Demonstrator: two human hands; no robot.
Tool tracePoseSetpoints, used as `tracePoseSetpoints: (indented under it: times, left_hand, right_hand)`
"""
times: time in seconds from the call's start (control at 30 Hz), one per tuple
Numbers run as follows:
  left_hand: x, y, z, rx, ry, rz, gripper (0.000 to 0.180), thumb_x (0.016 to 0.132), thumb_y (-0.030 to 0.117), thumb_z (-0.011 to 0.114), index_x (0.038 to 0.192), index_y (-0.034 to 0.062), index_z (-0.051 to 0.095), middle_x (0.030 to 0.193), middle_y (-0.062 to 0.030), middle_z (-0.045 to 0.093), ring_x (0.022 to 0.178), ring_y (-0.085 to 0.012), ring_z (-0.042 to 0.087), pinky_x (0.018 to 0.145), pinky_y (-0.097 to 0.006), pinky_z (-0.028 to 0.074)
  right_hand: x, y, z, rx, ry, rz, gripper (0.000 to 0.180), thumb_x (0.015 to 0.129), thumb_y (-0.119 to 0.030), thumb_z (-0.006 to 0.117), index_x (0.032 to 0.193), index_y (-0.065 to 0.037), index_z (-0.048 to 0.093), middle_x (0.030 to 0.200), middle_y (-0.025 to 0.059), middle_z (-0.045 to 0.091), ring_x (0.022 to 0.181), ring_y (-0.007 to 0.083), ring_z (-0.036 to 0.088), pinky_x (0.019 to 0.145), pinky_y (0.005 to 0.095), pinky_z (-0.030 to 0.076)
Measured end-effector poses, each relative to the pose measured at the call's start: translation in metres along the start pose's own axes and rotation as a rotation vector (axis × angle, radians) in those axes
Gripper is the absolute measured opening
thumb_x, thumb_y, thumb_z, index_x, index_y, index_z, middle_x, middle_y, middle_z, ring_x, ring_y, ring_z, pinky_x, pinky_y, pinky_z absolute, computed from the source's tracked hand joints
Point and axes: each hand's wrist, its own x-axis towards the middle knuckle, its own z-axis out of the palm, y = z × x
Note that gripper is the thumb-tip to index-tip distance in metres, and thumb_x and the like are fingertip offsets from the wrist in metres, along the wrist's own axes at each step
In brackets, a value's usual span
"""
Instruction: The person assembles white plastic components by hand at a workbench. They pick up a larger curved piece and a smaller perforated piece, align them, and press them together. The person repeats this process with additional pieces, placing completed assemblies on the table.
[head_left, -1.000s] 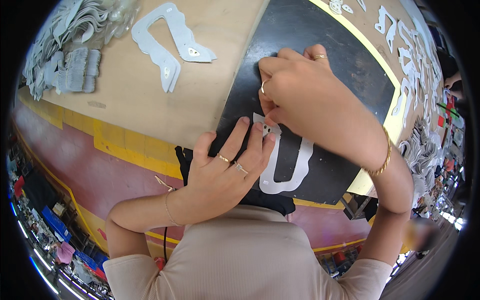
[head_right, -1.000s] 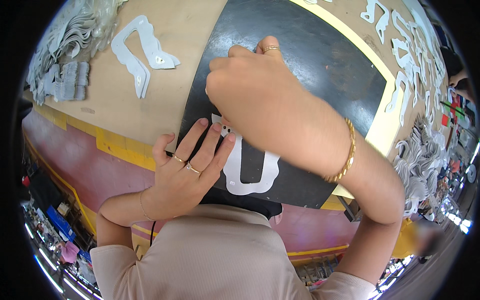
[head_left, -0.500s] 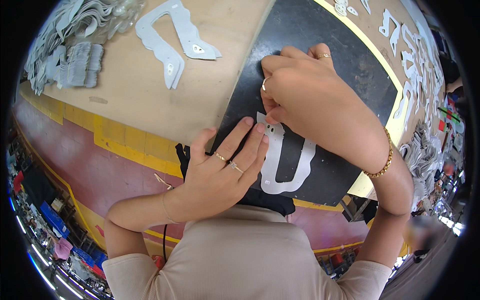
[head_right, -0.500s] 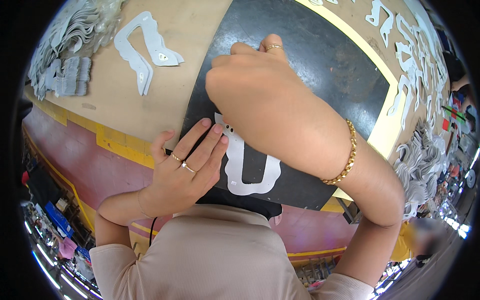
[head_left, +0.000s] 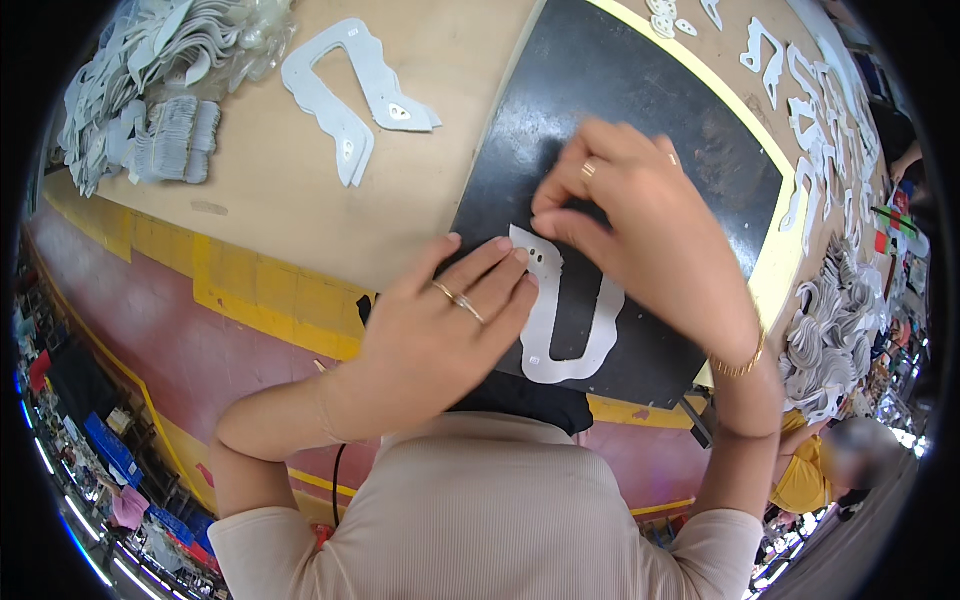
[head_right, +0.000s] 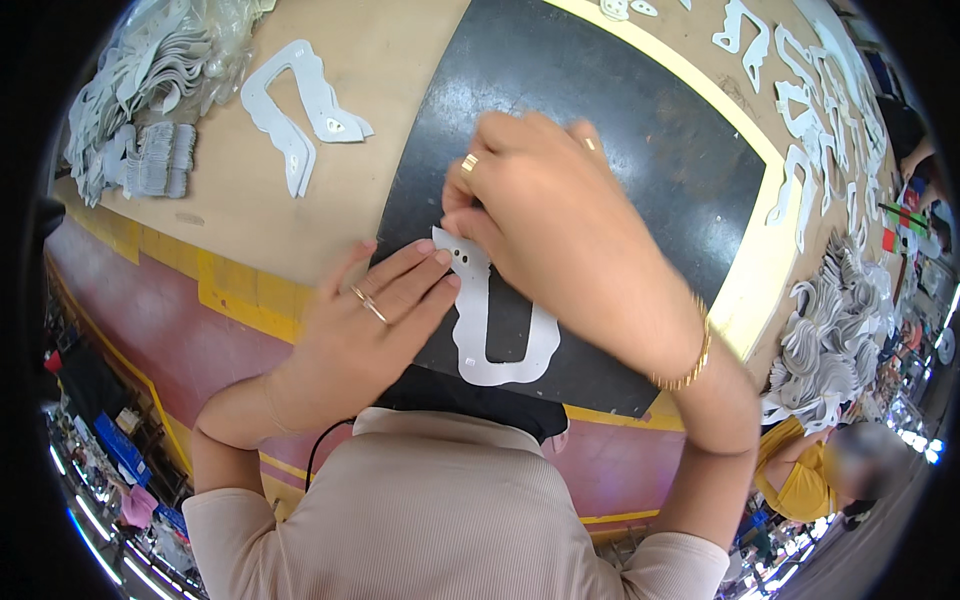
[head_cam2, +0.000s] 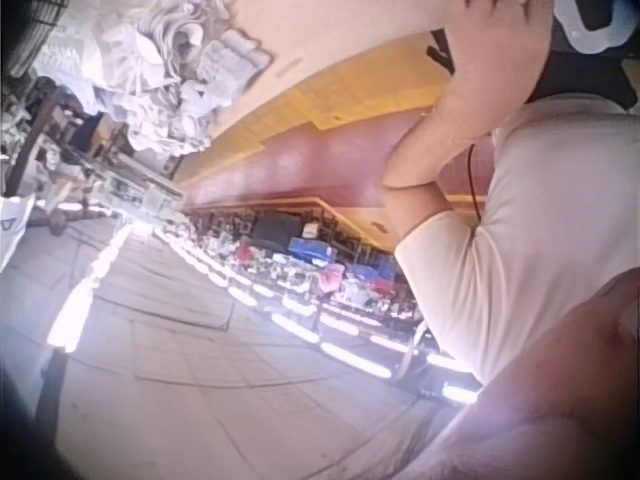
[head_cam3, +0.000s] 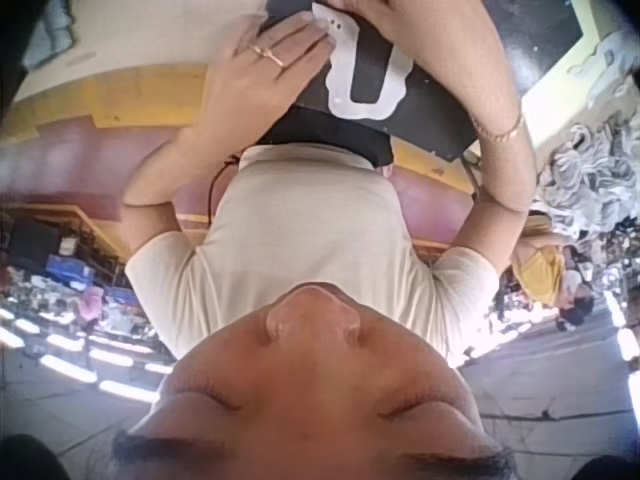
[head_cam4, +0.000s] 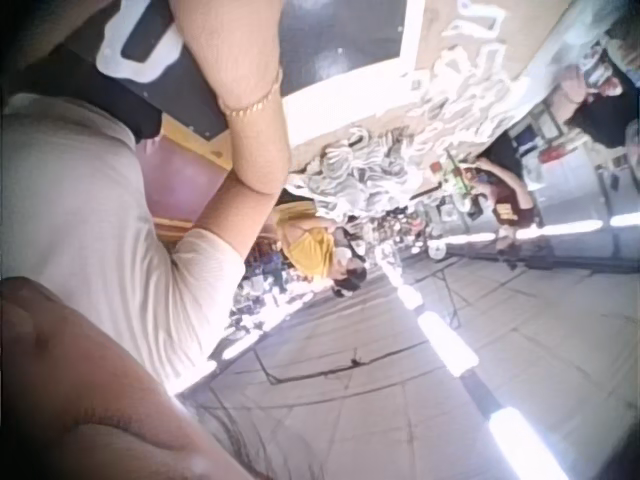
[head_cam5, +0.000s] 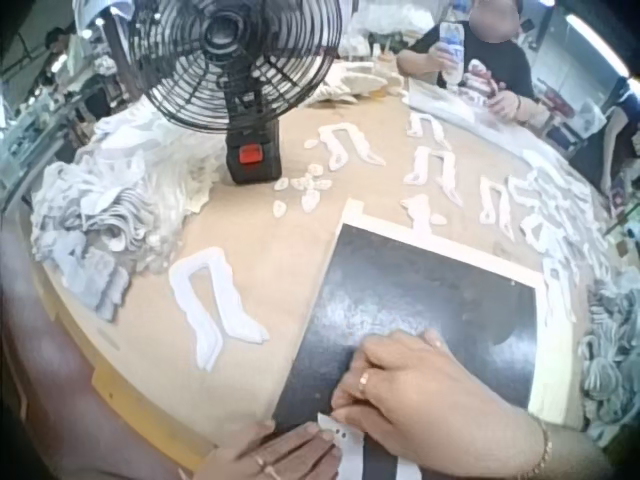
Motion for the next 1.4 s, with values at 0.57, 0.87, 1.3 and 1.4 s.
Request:
tracePoseSetpoints:
  times: [0.57, 0.87, 1.3, 1.4]
  left_hand:
    - [0.031, -0.025, 0.001, -0.53, -0.066, -0.571, 0.023, 0.082, 0.013, 0.081, 0.102, 0.0062, 0.074, 0.103, -0.0059, 0.041, 0.101, -0.0219, 0.047, 0.094, -0.033, 0.04]
    - [0.031, -0.023, 0.0, -0.525, -0.095, -0.578, 0.021, 0.083, 0.014, 0.081, 0.101, 0.0054, 0.073, 0.103, -0.0067, 0.04, 0.101, -0.0224, 0.045, 0.093, -0.033, 0.04]
    - [0.027, -0.016, 0.004, -0.469, -0.07, -0.539, 0.019, 0.088, 0.014, 0.076, 0.107, 0.0125, 0.072, 0.111, -0.008, 0.046, 0.106, -0.0264, 0.045, 0.095, -0.039, 0.034]
    - [0.028, -0.023, 0.004, -0.486, -0.09, -0.531, 0.02, 0.087, 0.011, 0.076, 0.106, 0.0064, 0.072, 0.108, -0.0083, 0.043, 0.104, -0.0234, 0.046, 0.095, -0.035, 0.04]
  right_hand:
    - [-0.092, -0.061, 0.069, -0.094, 0.157, 0.165, 0.07, 0.084, -0.032, 0.075, 0.144, -0.002, 0.058, 0.114, 0.0068, 0.055, 0.09, 0.0199, 0.052, 0.085, 0.0352, 0.04]
    - [-0.091, -0.066, 0.073, -0.091, 0.172, 0.226, 0.071, 0.079, -0.035, 0.08, 0.142, -0.008, 0.062, 0.111, 0.0056, 0.055, 0.092, 0.0219, 0.055, 0.082, 0.0373, 0.039]
    - [-0.082, -0.08, 0.074, -0.338, 0.17, 0.286, 0.064, 0.08, -0.036, 0.075, 0.135, -0.006, 0.066, 0.114, 0.0014, 0.059, 0.106, 0.0162, 0.058, 0.093, 0.0399, 0.032]
    - [-0.088, -0.076, 0.076, -0.316, 0.19, 0.261, 0.06, 0.085, -0.036, 0.069, 0.137, -0.006, 0.065, 0.115, 0.0002, 0.057, 0.108, 0.014, 0.056, 0.096, 0.0395, 0.031]
